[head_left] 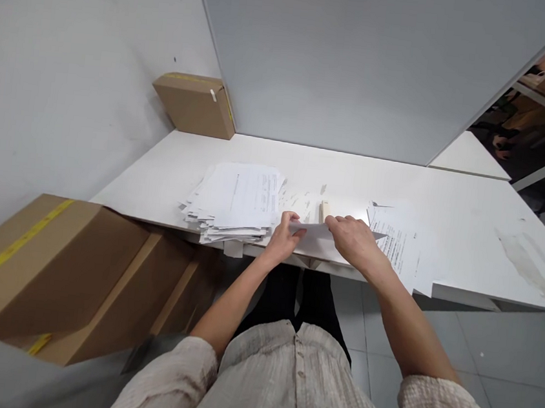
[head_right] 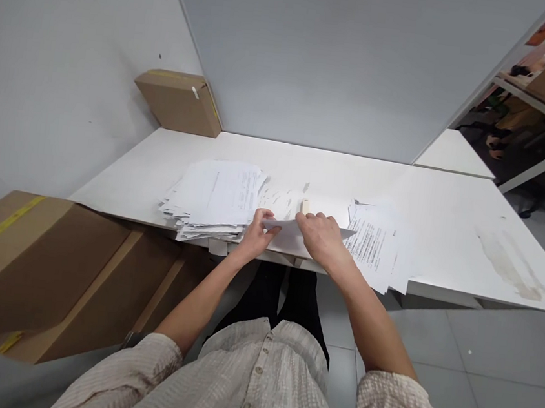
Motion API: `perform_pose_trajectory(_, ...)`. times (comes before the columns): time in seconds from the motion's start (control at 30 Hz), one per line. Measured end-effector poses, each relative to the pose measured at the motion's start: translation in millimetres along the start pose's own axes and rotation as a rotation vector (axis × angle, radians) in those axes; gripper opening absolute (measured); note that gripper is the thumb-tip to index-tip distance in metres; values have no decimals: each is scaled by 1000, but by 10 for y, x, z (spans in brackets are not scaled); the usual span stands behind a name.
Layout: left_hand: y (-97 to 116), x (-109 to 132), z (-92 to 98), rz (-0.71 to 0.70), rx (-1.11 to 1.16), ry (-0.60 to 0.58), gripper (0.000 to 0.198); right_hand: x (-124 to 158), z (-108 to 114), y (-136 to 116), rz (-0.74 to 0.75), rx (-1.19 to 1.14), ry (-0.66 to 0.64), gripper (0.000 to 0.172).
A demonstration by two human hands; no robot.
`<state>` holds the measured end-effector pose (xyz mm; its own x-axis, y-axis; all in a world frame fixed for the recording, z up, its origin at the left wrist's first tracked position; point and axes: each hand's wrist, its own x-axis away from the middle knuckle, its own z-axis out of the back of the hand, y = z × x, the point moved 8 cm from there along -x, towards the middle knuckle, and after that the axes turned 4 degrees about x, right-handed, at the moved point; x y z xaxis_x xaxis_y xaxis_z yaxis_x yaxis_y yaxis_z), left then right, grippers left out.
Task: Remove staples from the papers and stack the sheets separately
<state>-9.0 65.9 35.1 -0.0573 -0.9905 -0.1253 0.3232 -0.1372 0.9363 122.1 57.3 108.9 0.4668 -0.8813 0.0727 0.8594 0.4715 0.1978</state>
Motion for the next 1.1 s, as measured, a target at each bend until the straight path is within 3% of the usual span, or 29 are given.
perform_pose_trajectory(0.13,12,-3,49,-46,85,23,25,106,133,159,-56,-132,80,19)
perform_pose_trajectory(0.27,62,-3,178,-123,333,131,36,266,181,405,-157,-603,271,20)
perform_pose_trajectory(0.4,145,-28,206,-181,502,181,37,314,-167,530,-262,-1157,444,25)
perform_pose_trajectory(0.53,340,-14,213,-193,410,229,32,267,-523,495,-272,-1503,527,27)
perform_pose_trajectory(0.73,687,60,146,-333,353,172,26,257,-695,555,-251,-1667,678,23)
perform_pose_trajectory(0.93,595,37,55,-354,369,147,24,190,-920,531,-219,-1678,691,26)
perform_pose_trajectory(1.1,611,9,64,-357,342,151,23,175,-934,512,-210,-1718,704,28)
